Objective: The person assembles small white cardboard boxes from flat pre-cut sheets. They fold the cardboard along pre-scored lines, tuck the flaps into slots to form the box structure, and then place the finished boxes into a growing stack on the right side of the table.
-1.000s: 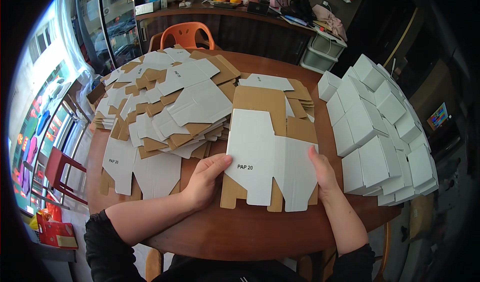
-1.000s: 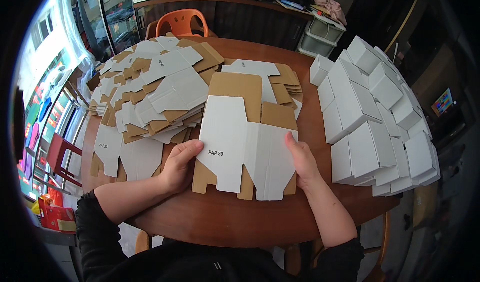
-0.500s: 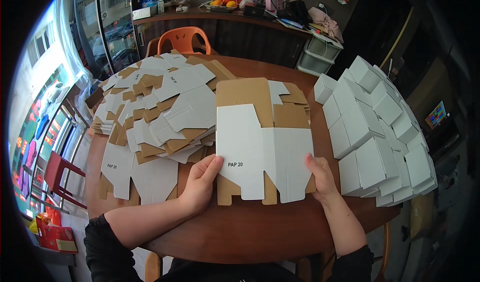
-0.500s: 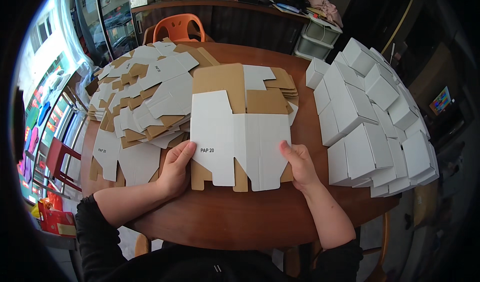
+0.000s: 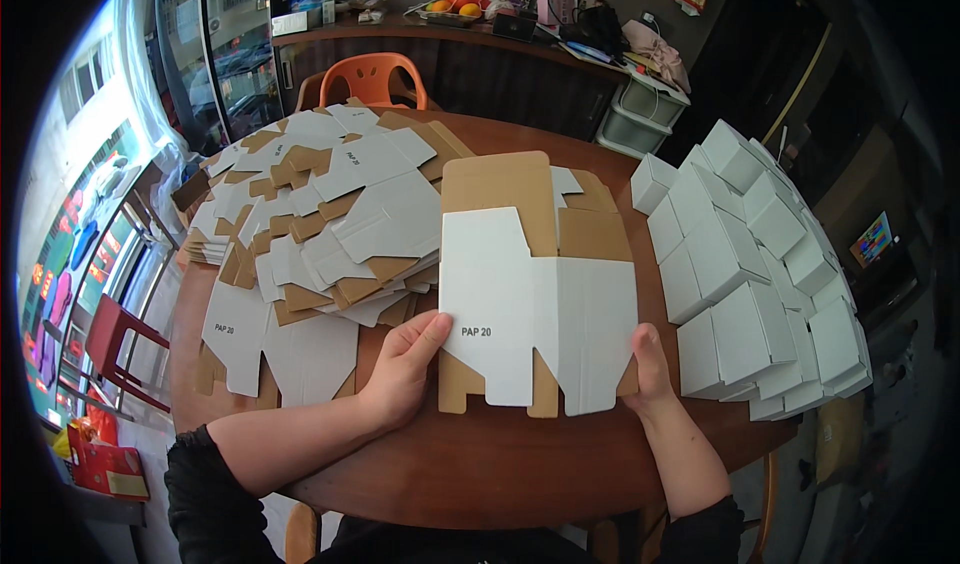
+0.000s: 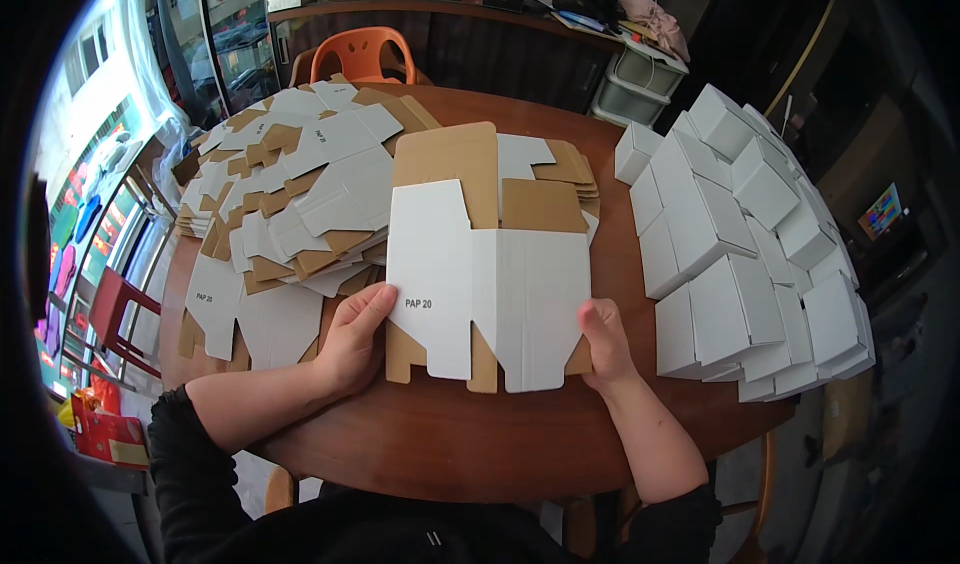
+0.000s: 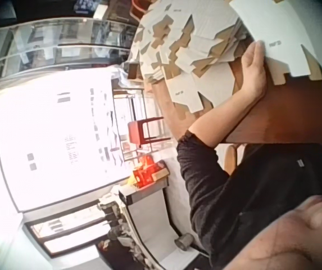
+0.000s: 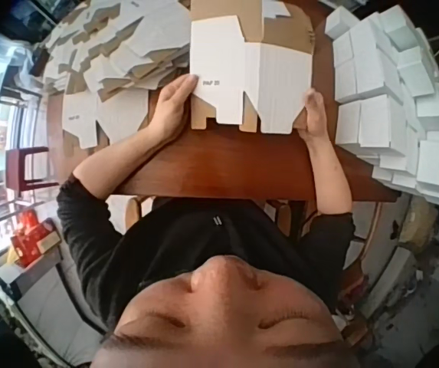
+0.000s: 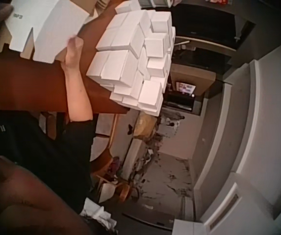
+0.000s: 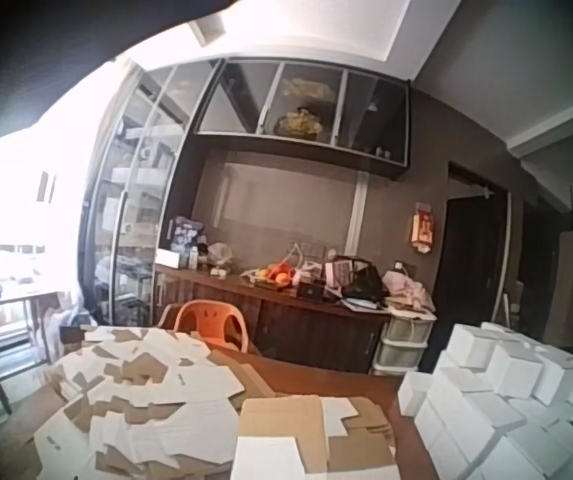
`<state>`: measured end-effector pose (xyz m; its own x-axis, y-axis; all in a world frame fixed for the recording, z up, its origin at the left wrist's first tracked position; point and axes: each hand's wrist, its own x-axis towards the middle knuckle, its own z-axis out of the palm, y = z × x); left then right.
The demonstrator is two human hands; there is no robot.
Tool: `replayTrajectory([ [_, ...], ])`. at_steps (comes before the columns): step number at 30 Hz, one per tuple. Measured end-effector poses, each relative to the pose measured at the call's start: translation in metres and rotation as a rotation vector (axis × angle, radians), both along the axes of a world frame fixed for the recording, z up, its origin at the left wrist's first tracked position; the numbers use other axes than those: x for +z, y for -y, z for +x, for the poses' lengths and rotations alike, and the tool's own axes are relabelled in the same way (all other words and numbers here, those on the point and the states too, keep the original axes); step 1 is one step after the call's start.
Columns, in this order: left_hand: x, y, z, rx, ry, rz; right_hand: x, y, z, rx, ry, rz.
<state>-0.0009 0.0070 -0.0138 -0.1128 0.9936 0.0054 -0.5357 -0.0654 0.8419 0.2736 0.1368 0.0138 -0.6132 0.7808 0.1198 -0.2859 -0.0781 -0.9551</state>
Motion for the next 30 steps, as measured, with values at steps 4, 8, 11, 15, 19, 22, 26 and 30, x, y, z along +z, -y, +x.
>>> replayTrajectory([
  [4,0.008,0.002,0.003,0.05,0.105,0.057,0.002,-0.002,-0.001,-0.044,0.141,0.05],
  [8,0.019,0.005,0.001,-0.093,-0.071,0.009,0.001,0.002,-0.001,-0.012,0.073,0.036],
  [11,0.017,0.002,0.0,-0.159,0.009,0.018,-0.006,0.003,0.001,0.043,-0.019,-0.033],
  [15,0.017,0.002,-0.001,-0.173,0.023,0.014,0.001,0.009,-0.005,0.019,-0.007,-0.088],
  [19,0.015,0.006,0.006,-0.038,-0.075,0.029,-0.006,-0.003,0.003,-0.031,0.057,0.051],
  [22,0.012,0.01,0.014,0.129,-0.445,0.204,0.003,-0.004,-0.008,-0.16,0.133,0.099],
  [26,0.016,0.01,0.014,0.214,-0.623,0.346,0.006,0.002,-0.015,-0.165,0.118,0.115],
  [30,0.016,0.011,0.009,0.083,-0.783,0.329,0.006,0.013,-0.023,-0.15,0.055,0.074],
])
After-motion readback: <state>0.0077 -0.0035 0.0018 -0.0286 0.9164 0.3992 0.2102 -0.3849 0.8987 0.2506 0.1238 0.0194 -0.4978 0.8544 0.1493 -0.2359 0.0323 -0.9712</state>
